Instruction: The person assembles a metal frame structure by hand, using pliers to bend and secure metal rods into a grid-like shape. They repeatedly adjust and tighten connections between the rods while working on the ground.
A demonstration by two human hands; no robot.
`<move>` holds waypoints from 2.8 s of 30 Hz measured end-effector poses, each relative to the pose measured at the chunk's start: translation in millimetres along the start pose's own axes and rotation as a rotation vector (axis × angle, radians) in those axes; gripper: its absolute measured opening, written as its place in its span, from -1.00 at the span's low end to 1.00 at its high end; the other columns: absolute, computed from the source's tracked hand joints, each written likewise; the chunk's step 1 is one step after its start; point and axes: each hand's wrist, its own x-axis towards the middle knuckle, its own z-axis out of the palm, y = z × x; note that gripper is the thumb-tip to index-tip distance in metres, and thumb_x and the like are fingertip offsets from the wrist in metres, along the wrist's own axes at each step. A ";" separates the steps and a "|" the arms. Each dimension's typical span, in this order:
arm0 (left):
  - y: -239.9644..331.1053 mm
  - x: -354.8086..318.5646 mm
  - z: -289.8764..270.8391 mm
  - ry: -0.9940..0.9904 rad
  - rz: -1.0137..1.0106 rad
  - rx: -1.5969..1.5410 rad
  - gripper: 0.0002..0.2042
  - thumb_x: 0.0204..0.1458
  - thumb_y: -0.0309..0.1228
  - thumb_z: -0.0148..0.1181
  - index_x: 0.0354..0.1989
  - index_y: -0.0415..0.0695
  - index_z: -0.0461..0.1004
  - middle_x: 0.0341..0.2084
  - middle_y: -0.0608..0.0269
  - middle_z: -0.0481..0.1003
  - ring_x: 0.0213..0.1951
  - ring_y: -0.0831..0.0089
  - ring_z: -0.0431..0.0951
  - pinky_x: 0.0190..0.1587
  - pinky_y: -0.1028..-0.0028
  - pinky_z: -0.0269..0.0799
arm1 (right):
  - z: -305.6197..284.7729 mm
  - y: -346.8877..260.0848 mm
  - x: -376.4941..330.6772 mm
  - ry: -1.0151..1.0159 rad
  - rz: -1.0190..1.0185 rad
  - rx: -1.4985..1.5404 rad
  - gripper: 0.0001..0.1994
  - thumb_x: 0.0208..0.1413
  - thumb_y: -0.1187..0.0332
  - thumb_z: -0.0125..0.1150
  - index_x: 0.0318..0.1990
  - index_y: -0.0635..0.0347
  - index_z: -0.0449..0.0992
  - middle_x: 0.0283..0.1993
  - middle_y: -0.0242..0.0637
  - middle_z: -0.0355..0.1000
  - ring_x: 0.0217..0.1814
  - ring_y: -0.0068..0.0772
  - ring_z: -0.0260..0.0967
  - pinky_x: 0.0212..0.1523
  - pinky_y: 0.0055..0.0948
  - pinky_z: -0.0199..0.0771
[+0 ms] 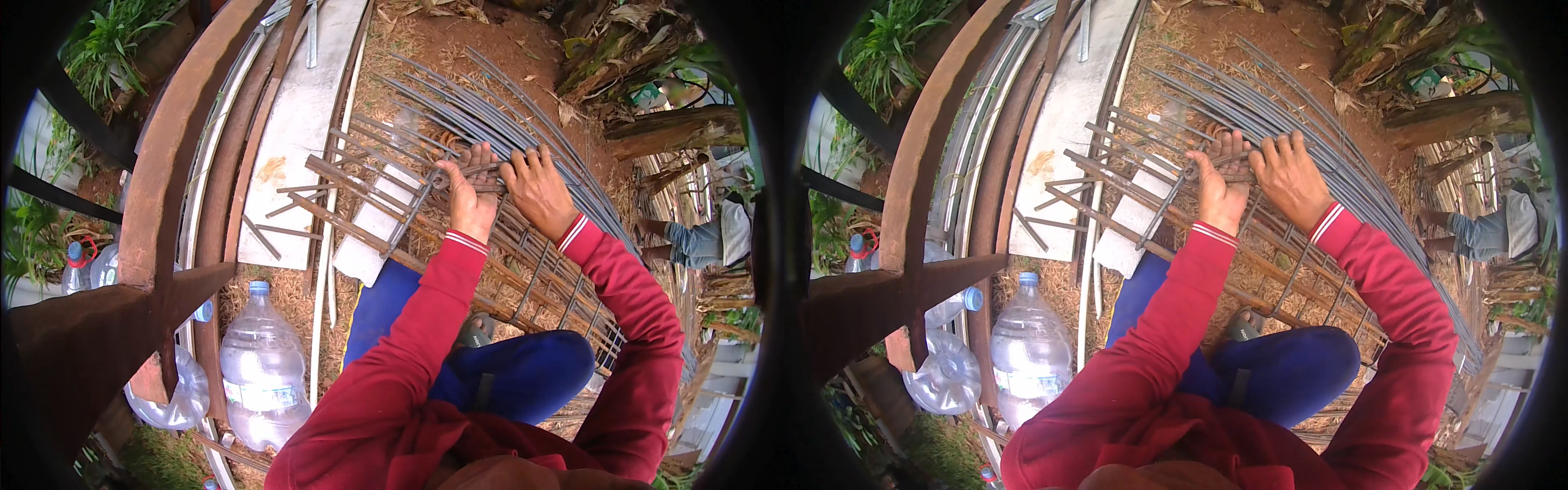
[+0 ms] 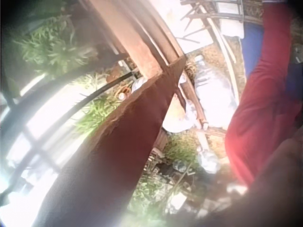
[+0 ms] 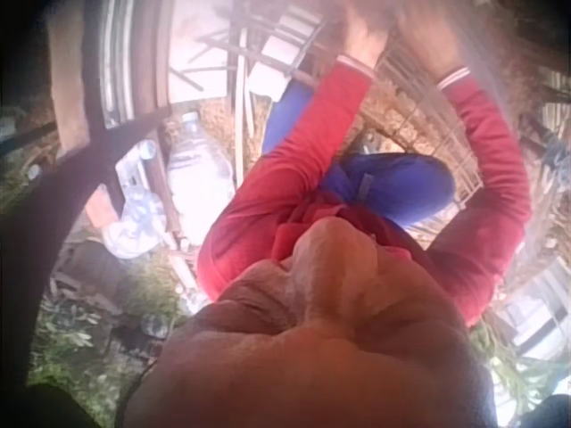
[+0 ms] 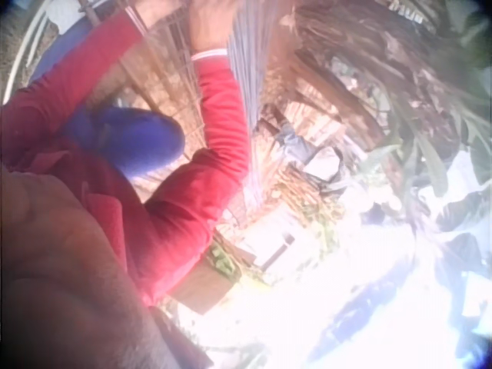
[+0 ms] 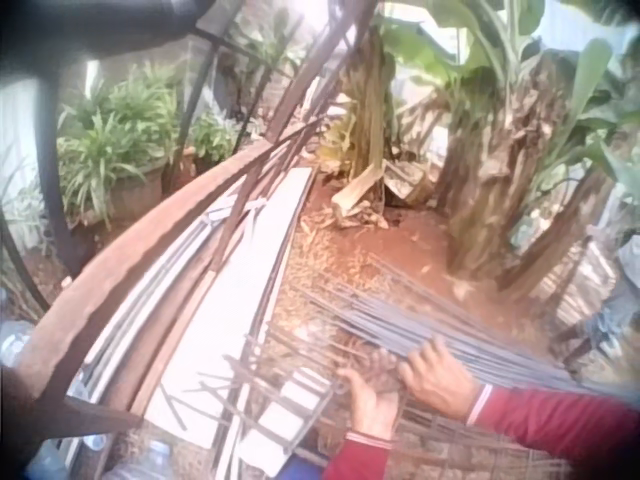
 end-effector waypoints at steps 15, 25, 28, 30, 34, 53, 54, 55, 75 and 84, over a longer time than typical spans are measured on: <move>1.4 8.4 12.5 0.198 -0.029 -0.057 -0.43 0.20 0.24 -0.19 -0.57 -0.04 0.18 -0.59 0.41 0.26 -0.40 0.43 0.35 -0.14 0.29 0.39 | -2.7 4.1 17.6 -0.004 0.003 0.037 -0.76 0.11 0.35 0.07 -0.09 0.23 0.40 -0.21 -0.14 0.44 -0.10 -0.18 0.43 -0.01 -0.18 0.40; -11.1 15.4 22.8 0.454 0.032 0.114 -0.52 0.30 0.20 -0.28 -0.45 0.05 0.14 -0.58 0.45 0.21 -0.45 0.50 0.26 -0.16 0.34 0.24 | 49.3 20.8 17.3 -0.005 0.003 0.330 -0.64 -0.03 0.41 0.15 -0.02 0.24 0.40 -0.26 -0.14 0.47 -0.20 -0.16 0.48 -0.18 -0.25 0.52; -9.7 13.2 19.1 0.410 0.024 0.155 -0.52 0.26 0.21 -0.19 -0.42 0.05 0.20 -0.53 0.42 0.30 -0.40 0.47 0.34 -0.11 0.35 0.28 | 35.6 26.0 22.8 0.016 -0.006 0.385 -0.61 -0.10 0.42 0.21 -0.02 0.17 0.44 -0.30 -0.10 0.51 -0.18 -0.14 0.51 -0.20 -0.25 0.53; -11.6 5.2 16.3 0.313 0.030 0.109 -0.53 0.20 0.23 -0.09 -0.39 0.04 0.25 -0.47 0.39 0.37 -0.32 0.42 0.41 -0.06 0.33 0.32 | 22.1 33.5 28.9 -0.127 -0.005 0.436 -0.60 -0.12 0.40 0.27 -0.03 0.16 0.46 -0.32 -0.06 0.53 -0.19 -0.12 0.54 -0.21 -0.24 0.54; -6.7 -16.9 6.0 0.072 0.001 0.042 -0.54 0.04 0.19 0.17 -0.28 0.01 0.39 -0.32 0.34 0.49 -0.15 0.30 0.50 0.02 0.20 0.39 | 6.5 48.6 46.2 -0.423 -0.132 0.686 -0.57 -0.06 0.32 0.36 0.01 0.19 0.48 -0.39 -0.02 0.56 -0.30 -0.11 0.57 -0.30 -0.24 0.56; -11.9 21.6 33.4 0.449 0.021 -0.050 -0.41 0.21 0.25 -0.21 -0.56 -0.06 0.17 -0.62 0.27 0.32 -0.38 0.30 0.47 -0.05 0.26 0.42 | 29.7 27.4 14.4 0.033 0.051 0.129 -0.75 0.07 0.32 0.10 -0.12 0.22 0.46 -0.19 -0.13 0.46 -0.06 -0.14 0.43 0.07 -0.13 0.37; -11.8 21.3 32.8 0.442 0.016 -0.046 -0.41 0.21 0.25 -0.21 -0.55 -0.06 0.16 -0.62 0.27 0.31 -0.38 0.30 0.47 -0.05 0.26 0.41 | 34.5 29.1 15.1 0.007 0.050 0.145 -0.76 0.07 0.32 0.11 -0.14 0.22 0.47 -0.22 -0.14 0.47 -0.09 -0.14 0.44 0.05 -0.14 0.39; -12.1 20.9 32.3 0.459 0.004 -0.046 -0.42 0.21 0.25 -0.21 -0.54 -0.06 0.16 -0.62 0.28 0.31 -0.38 0.31 0.46 -0.04 0.26 0.39 | 37.7 31.8 16.3 0.010 0.044 0.158 -0.76 0.06 0.32 0.11 -0.15 0.22 0.47 -0.24 -0.15 0.48 -0.11 -0.14 0.45 0.03 -0.15 0.40; -9.2 -15.4 33.9 0.356 -0.058 0.069 -0.43 0.05 0.31 0.06 -0.30 -0.01 0.20 -0.38 0.33 0.35 -0.27 0.36 0.43 -0.16 0.21 0.40 | -5.9 43.9 28.0 -0.491 0.034 0.402 -0.61 0.03 0.02 0.33 -0.29 0.23 0.60 -0.36 0.01 0.55 -0.21 -0.01 0.57 -0.19 -0.13 0.56; -9.2 -14.8 14.4 0.069 -0.082 -0.067 -0.47 -0.07 0.24 0.24 -0.60 0.04 0.26 -0.52 0.41 0.39 -0.21 0.35 0.46 0.02 0.19 0.41 | -25.3 52.4 50.2 -0.998 0.149 0.852 -0.39 -0.11 -0.10 0.49 -0.33 0.44 0.57 -0.51 -0.05 0.51 -0.48 -0.15 0.53 -0.40 -0.22 0.56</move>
